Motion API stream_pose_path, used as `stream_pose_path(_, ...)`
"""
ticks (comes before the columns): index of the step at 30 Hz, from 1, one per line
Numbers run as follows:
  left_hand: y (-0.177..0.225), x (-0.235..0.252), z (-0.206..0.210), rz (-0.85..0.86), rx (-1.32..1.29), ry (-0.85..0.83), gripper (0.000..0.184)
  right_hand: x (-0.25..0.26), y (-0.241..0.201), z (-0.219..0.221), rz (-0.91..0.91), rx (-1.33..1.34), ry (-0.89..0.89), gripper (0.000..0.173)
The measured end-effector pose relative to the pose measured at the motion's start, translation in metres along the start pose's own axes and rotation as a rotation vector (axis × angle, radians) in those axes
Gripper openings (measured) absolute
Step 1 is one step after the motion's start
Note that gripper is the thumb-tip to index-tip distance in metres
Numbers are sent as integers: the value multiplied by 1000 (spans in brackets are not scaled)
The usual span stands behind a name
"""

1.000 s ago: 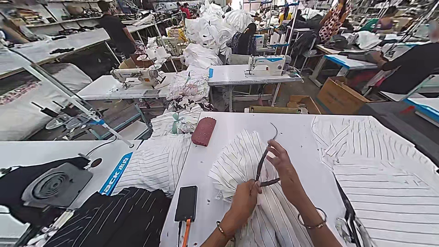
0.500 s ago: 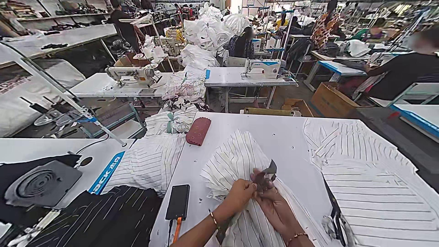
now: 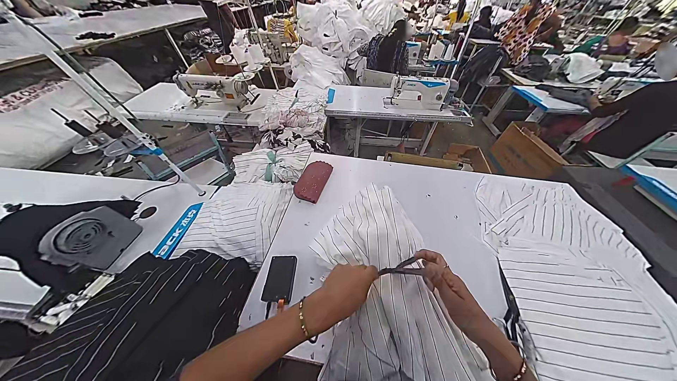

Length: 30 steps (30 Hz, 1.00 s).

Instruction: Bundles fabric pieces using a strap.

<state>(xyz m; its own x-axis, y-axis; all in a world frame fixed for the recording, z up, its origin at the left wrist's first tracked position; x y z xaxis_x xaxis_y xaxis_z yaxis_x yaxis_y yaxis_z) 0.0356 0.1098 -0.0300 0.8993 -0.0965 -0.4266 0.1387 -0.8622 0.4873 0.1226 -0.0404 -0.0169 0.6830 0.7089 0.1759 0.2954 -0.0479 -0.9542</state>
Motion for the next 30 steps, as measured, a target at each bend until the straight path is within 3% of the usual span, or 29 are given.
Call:
stream_pose_path(3,-19,-24,0,167,-137,218,36,0,19,11,96,840,234,33)
stream_pose_path(5,-22,-27,-5,423,-408,409,34,9,20,21,115,1146,309,47)
stream_pose_path(6,-18,-24,-6,542,-557,448,37,14,17,22,93,1167,337,52)
stream_pose_path(9,8,8,-15,742,-1051,525,42,33,-7,9,-37,772,437,52)
stream_pose_path(12,24,48,-18,634,-1365,640,41,62,-19,-29,-189,-7,564,40)
stream_pose_path(16,36,26,21,275,-995,794,41,90,57,-75,114,-552,693,43)
stream_pose_path(19,24,10,53,176,-1011,831,41,92,102,-96,424,-582,686,50)
stream_pose_path(21,24,7,53,195,-851,830,41,84,110,-99,501,-445,702,50)
stream_pose_path(23,24,16,33,211,-593,776,40,91,96,-104,369,-115,696,48)
stream_pose_path(25,21,25,19,170,-427,601,43,89,41,-83,182,112,480,43)
stream_pose_path(28,42,34,-24,189,-248,467,42,72,-81,-26,-264,-247,28,30)
stream_pose_path(30,56,34,-43,215,-245,468,33,56,-124,15,-544,-439,-107,26)
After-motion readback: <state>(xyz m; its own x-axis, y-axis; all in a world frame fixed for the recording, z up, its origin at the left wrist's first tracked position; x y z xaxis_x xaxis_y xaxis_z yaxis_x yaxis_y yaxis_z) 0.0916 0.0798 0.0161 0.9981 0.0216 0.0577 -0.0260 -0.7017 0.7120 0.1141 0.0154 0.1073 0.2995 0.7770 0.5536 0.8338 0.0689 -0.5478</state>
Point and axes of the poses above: each hand's wrist, its own x-axis towards the middle knuckle, its own z-axis out of the palm, y = z × x, the point moved 9 cm from there along x, towards the middle knuckle, and after that the axes turned 2 degrees about -x, right-handed, at the moved point
